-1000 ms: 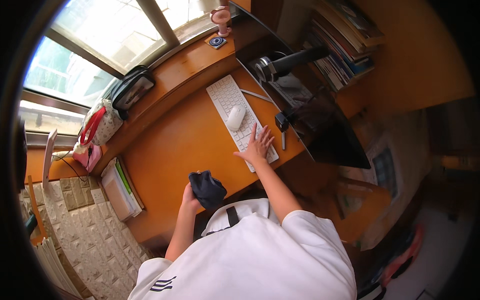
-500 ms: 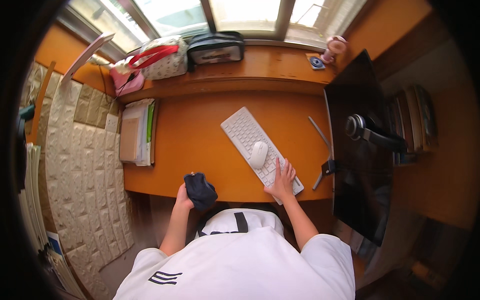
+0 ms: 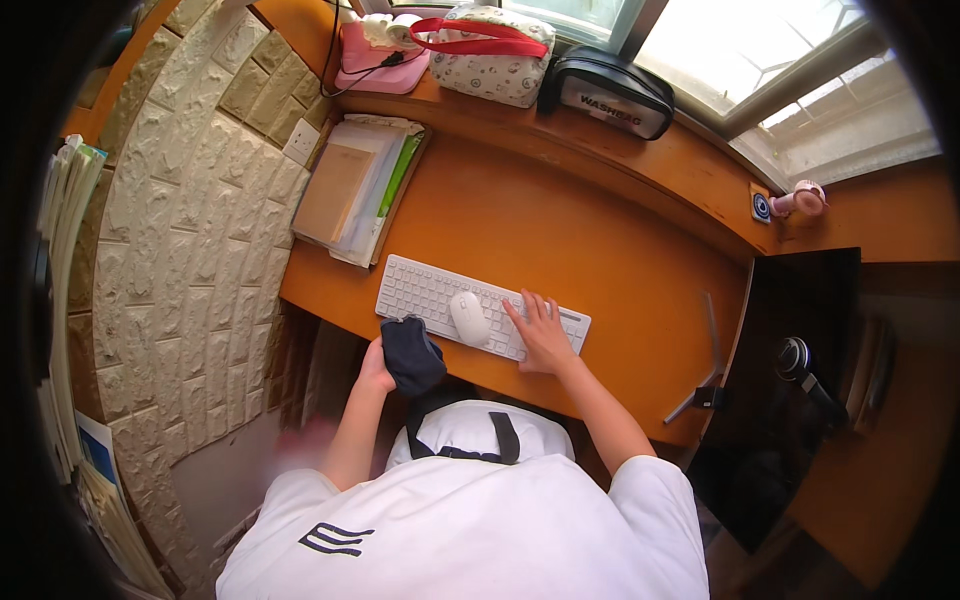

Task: The person gathers scattered makeup items from a wooden desk and places them into a black cosmetic bag. After closing the bag, they use a dark cloth to wipe the desk surface and the window sill area.

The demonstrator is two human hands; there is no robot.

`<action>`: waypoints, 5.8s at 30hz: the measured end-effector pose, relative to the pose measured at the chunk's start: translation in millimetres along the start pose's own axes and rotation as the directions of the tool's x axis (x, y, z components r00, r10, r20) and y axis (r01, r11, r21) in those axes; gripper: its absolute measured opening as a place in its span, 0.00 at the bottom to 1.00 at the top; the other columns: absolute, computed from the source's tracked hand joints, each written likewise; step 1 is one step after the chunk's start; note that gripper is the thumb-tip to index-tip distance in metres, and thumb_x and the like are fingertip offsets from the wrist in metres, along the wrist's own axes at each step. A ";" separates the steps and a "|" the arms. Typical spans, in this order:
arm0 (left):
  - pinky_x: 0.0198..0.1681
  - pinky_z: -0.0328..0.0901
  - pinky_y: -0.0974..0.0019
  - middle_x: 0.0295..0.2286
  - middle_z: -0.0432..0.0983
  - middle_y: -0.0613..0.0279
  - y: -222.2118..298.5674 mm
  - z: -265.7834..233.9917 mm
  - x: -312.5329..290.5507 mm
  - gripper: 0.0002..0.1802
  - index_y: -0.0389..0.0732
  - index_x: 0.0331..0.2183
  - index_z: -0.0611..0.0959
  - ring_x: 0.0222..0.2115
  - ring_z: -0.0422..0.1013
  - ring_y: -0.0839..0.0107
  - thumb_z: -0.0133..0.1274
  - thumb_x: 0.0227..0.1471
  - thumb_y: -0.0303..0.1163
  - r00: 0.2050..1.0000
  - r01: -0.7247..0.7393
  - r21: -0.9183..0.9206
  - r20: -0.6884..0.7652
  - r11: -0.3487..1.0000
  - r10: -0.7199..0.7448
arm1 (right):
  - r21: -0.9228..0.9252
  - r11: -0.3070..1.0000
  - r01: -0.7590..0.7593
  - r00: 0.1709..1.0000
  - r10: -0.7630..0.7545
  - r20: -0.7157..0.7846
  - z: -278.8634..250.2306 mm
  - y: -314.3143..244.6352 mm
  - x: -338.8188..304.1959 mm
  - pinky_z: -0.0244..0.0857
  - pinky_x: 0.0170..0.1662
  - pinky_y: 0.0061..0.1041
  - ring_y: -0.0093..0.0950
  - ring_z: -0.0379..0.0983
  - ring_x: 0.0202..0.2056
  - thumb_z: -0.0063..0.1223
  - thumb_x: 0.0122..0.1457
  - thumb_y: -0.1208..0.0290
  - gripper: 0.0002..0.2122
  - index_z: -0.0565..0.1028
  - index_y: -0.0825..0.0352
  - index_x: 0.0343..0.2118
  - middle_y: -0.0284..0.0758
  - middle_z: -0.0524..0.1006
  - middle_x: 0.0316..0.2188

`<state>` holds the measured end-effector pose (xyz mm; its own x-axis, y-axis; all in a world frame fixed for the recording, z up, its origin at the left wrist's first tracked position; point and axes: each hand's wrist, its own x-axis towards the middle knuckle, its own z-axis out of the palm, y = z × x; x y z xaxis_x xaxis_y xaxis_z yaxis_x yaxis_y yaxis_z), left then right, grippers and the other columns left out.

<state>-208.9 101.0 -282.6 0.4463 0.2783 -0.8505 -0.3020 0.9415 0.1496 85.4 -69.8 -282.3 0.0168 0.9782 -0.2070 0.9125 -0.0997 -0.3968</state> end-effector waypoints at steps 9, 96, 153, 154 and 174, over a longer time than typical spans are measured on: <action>0.59 0.63 0.54 0.51 0.73 0.56 31.4 7.0 9.6 0.24 0.38 0.53 0.73 0.53 0.69 0.58 0.35 0.66 0.43 0.998 -0.045 0.094 -0.028 0.995 0.047 | 0.009 0.995 -0.095 0.995 0.095 0.031 19.8 -41.5 -8.7 0.43 0.66 0.51 0.47 0.48 0.67 0.75 0.31 0.56 0.57 0.53 0.57 0.68 0.53 0.51 0.65; 0.48 0.63 0.64 0.36 0.75 0.54 243.5 280.8 23.9 0.15 0.31 0.40 0.77 0.39 0.70 0.64 0.54 0.54 0.32 0.063 -0.756 0.549 0.602 -0.355 0.796 | 0.727 0.584 0.361 -0.242 0.812 -0.531 -148.2 82.9 -7.5 0.54 0.58 0.27 0.26 0.65 0.50 0.39 0.71 0.59 0.18 0.68 0.71 0.51 0.36 0.71 0.50; 0.58 0.63 0.53 0.49 0.74 0.53 -173.7 198.5 -38.9 0.24 0.40 0.52 0.75 0.52 0.69 0.58 0.48 0.61 0.44 0.887 0.044 0.645 0.326 0.763 -0.327 | 0.486 0.859 0.161 0.615 0.298 -0.730 -52.3 -47.5 -183.5 0.65 0.56 0.38 0.45 0.71 0.52 0.65 0.51 0.65 0.33 0.65 0.59 0.61 0.44 0.66 0.59; 0.60 0.60 0.54 0.51 0.72 0.54 -188.7 213.5 -48.1 0.25 0.40 0.54 0.74 0.54 0.66 0.59 0.46 0.62 0.45 0.836 0.068 0.625 0.390 0.778 -0.387 | 0.523 0.845 0.113 0.566 0.378 -0.732 -44.8 -46.1 -187.6 0.65 0.56 0.37 0.45 0.71 0.52 0.66 0.49 0.68 0.33 0.65 0.59 0.60 0.44 0.66 0.59; 0.56 0.64 0.60 0.48 0.74 0.51 -205.1 230.5 -147.5 0.21 0.32 0.55 0.72 0.49 0.72 0.62 0.41 0.66 0.34 0.420 -0.515 0.788 0.575 0.338 -0.702 | 0.718 0.491 -0.493 0.469 0.845 -0.255 -11.1 -71.0 -210.2 0.63 0.58 0.40 0.46 0.62 0.60 0.58 0.52 0.66 0.29 0.65 0.55 0.60 0.46 0.59 0.63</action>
<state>-18.7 -89.4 -71.6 0.8839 -0.4349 -0.1723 0.3322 0.3243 0.8857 21.7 -266.3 -200.7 0.8837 0.4213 -0.2041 0.1458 -0.6620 -0.7352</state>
